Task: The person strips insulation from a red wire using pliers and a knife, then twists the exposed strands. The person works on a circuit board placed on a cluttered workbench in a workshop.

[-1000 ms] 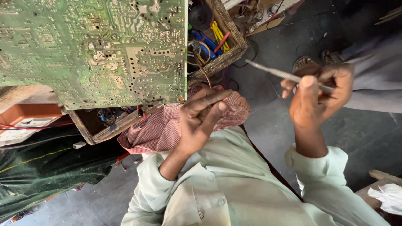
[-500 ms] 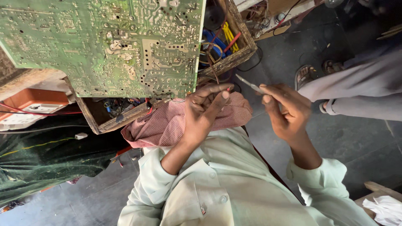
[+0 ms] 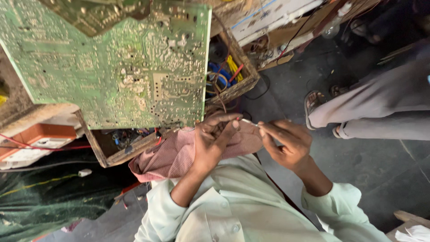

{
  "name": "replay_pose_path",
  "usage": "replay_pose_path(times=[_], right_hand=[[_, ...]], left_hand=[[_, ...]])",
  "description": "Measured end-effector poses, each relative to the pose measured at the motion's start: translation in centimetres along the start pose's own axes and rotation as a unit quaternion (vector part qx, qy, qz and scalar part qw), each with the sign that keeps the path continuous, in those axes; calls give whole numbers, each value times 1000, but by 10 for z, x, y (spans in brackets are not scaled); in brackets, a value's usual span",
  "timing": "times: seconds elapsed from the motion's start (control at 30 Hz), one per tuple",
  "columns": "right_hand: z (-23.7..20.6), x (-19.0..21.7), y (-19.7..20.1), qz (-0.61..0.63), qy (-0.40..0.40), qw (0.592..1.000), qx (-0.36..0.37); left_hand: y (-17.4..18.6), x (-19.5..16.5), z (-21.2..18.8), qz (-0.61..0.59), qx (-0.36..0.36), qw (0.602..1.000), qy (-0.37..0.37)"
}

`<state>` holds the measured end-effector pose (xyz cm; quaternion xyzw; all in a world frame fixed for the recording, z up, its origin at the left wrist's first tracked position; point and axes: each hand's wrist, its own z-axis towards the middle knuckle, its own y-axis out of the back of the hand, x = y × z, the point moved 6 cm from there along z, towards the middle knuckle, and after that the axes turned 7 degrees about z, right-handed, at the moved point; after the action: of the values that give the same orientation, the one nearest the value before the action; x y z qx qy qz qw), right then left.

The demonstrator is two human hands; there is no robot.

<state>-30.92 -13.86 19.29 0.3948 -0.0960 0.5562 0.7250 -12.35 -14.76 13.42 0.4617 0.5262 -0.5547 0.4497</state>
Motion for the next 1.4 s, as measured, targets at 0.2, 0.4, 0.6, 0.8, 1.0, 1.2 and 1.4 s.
replay_pose_path(times=[0.2,0.4,0.6,0.8,1.0,1.2,1.4], right_hand=[[-1,0,0,19,48,999,12],[-5,-2,4,18,59,998,-3],[-5,-2,7,31,81,996,-3],[-12,-8,5,17,29,999,39],[-23,-14,-3,-3,-7,996,90],[-23,-16,-4,5,-15,994,106],[-23,-16,-4,8,-6,994,109]], left_hand=[[-1,1,0,25,-2,1000,-14],[-3,-1,1,43,-3,999,-13],[-6,-3,-1,49,-2,999,-16],[-7,-8,-3,100,-11,992,-74],[-8,-8,-10,117,6,988,-100],[-10,-5,-8,161,-10,985,-59],[-14,-7,-9,163,17,982,-89]])
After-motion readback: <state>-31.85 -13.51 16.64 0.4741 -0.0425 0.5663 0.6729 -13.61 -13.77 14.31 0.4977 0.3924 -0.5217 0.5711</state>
